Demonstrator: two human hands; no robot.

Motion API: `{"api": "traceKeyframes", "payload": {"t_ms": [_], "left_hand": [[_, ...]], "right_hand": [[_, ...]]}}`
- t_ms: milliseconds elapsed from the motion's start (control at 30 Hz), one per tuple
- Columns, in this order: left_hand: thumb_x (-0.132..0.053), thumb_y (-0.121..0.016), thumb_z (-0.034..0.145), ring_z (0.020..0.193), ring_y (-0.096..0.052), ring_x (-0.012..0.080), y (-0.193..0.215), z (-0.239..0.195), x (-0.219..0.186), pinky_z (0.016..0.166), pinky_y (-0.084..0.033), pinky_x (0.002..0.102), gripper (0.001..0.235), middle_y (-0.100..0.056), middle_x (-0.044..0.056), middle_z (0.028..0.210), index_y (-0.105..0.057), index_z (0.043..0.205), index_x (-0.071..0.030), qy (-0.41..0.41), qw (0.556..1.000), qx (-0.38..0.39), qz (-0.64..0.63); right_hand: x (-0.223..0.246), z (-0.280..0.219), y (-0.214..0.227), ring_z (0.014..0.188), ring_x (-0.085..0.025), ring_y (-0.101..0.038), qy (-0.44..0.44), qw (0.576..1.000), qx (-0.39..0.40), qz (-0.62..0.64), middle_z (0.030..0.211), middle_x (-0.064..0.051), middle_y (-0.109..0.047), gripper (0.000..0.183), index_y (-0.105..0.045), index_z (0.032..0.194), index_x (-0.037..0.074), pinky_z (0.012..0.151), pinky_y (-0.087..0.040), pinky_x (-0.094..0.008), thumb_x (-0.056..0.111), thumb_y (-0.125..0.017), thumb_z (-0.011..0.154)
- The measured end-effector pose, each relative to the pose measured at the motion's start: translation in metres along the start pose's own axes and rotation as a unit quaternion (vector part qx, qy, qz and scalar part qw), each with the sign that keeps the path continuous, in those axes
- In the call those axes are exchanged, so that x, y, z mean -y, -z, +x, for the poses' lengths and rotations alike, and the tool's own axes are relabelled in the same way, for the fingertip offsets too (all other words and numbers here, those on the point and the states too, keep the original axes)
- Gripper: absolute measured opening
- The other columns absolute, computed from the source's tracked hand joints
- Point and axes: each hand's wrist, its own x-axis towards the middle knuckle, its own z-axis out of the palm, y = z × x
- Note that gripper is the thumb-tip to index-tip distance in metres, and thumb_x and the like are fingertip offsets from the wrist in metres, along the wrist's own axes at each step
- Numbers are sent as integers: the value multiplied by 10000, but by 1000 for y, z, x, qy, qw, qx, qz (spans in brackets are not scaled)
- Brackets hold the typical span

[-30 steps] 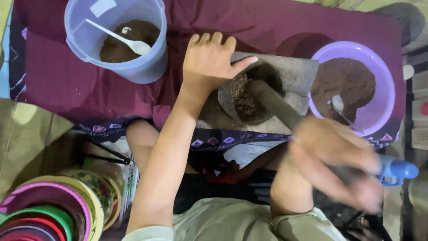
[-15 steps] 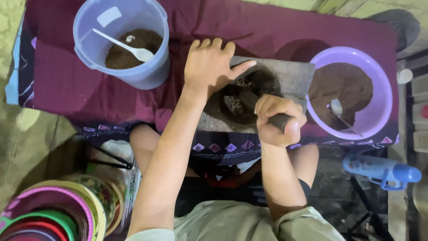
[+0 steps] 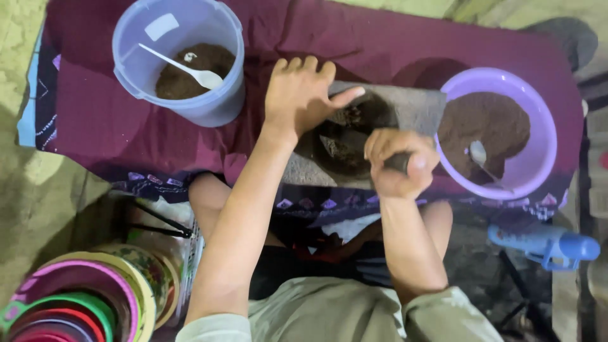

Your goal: The person uses a stone pestle and mortar to grind a dark brown granular substance on a table. They repeatedly press and rotate the pestle, then use a spoon to scrape and transfer the ground material into a purple bowl.

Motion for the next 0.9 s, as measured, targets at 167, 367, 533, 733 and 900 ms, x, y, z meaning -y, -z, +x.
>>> {"api": "traceKeyframes", "payload": {"t_ms": [167, 367, 533, 733, 900], "left_hand": [[-801, -541, 884, 688, -664, 356, -19, -1, 3, 718, -458, 468, 685, -626, 125, 733, -669, 834, -130, 6, 997, -79, -24], [-822, -439, 935, 796, -679, 410, -14, 0, 6, 775, -445, 509, 749, -658, 153, 826, -664, 913, -108, 25, 994, 68, -77], [-808, -522, 941, 668, -639, 325, -4, 2, 5, 680, -466, 447, 710, -630, 104, 721, -667, 813, -125, 6, 998, -62, -4], [-783, -406, 996, 599, -625, 300, -6, 3, 4, 624, -480, 433, 765, -665, 109, 707, -720, 816, -110, -12, 998, -54, -8], [-804, -317, 1004, 728, -680, 389, -1, 7, 6, 693, -490, 487, 840, -716, 195, 856, -762, 984, -92, -1, 1000, -5, -21]], "right_hand": [[38, 27, 0, 265, -162, -350, 98, 995, 21, 30, 368, -70, -397, 581, -466, 594, 53, 276, -321, -272, 492, -377, 963], [-42, 0, 7, 230, -208, -392, 75, 996, -17, 37, 315, -108, -386, 630, -490, 542, -6, 274, -314, -277, 415, -388, 1000], [65, 26, -6, 346, -209, -331, 61, 998, 7, 10, 447, -63, -359, 518, -490, 701, 60, 383, -332, -321, 464, -344, 991], [-77, 5, 49, 373, -202, -352, -14, 1000, -4, -11, 470, -84, -406, 553, -533, 734, 46, 423, -344, -313, 508, -474, 1034], [21, 26, -5, 421, -293, -398, -42, 995, -69, 58, 482, -122, -445, 425, -498, 625, 34, 485, -319, -398, 399, -483, 843]]}}
